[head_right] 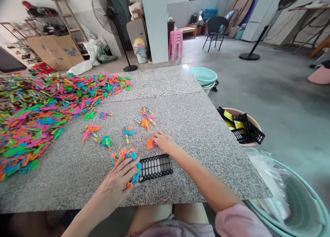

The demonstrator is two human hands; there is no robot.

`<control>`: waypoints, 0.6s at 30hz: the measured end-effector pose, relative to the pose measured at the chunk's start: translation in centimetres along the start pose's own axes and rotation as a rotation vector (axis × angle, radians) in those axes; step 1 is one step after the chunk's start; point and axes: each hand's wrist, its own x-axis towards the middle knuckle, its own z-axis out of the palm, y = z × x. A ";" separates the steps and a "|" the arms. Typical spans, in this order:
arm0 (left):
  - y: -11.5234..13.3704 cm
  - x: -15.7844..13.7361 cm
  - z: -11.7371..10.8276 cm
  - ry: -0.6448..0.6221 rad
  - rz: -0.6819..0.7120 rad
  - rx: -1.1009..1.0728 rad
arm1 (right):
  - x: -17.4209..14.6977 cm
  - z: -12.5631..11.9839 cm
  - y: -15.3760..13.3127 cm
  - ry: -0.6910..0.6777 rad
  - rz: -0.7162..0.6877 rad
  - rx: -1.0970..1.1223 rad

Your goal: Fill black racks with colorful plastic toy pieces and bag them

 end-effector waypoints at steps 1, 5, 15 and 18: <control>0.1 0.0 0.0 0.000 -0.001 -0.003 | -0.4 0.2 0.3 0.036 0.045 0.035; 0.2 -0.4 -1.0 0.027 -0.015 -0.064 | -2.3 0.0 0.9 0.181 0.282 0.346; -5.7 5.5 -3.0 0.384 -0.331 -0.499 | 0.0 -3.4 -6.5 0.424 0.060 0.651; -11.2 7.4 -2.8 0.320 -0.461 -0.515 | -0.1 -1.7 -3.6 0.502 0.154 0.549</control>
